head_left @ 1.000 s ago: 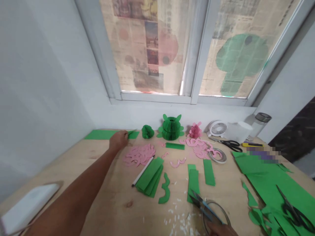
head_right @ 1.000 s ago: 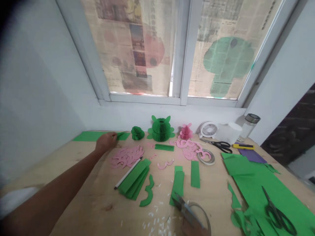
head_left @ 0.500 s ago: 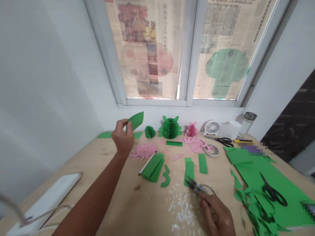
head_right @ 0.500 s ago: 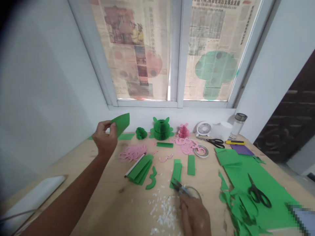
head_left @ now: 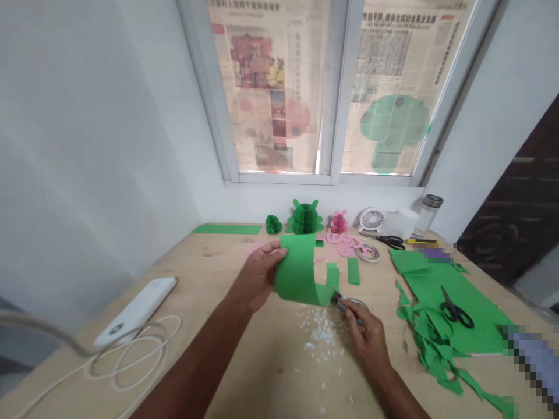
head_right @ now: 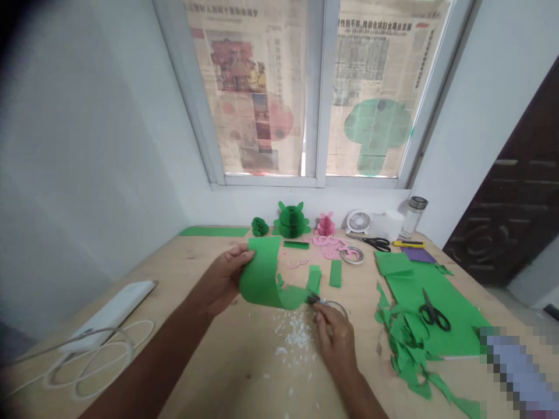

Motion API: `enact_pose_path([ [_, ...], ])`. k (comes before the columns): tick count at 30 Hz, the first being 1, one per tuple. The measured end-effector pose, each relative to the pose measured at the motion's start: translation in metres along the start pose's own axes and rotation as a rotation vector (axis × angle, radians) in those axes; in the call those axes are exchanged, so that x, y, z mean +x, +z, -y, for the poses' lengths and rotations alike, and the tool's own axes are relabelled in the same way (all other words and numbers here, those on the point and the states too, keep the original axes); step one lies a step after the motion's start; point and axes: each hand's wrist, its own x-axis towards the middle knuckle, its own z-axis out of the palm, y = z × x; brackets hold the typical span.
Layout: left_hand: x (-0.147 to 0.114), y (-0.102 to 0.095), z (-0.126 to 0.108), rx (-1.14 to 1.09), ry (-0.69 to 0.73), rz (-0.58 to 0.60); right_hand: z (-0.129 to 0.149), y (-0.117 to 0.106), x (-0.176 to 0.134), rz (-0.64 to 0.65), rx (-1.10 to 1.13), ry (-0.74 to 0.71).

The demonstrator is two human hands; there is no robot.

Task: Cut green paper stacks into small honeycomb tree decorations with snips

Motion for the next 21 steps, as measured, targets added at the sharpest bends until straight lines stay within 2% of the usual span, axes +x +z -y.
enact_pose_path([
  [3,0.001,0.011,0.028,-0.131,-0.067,-0.017,0.001,-0.002,0.001,0.006,0.061,0.003],
  [6,0.008,0.012,0.046,-0.248,-0.131,-0.045,0.004,-0.006,0.001,0.021,0.055,-0.046],
  [10,0.017,0.005,0.053,-0.402,-0.115,-0.145,0.007,-0.006,0.001,0.056,-0.046,-0.210],
  [13,0.018,0.000,0.056,-0.462,-0.128,-0.163,0.007,0.000,0.000,0.055,-0.133,-0.312],
  [17,0.017,-0.002,0.062,-0.486,-0.169,-0.153,0.007,0.008,-0.001,0.039,-0.161,-0.329],
  [21,0.016,-0.006,0.064,-0.494,-0.137,-0.169,0.014,0.005,0.001,0.157,-0.088,-0.376],
])
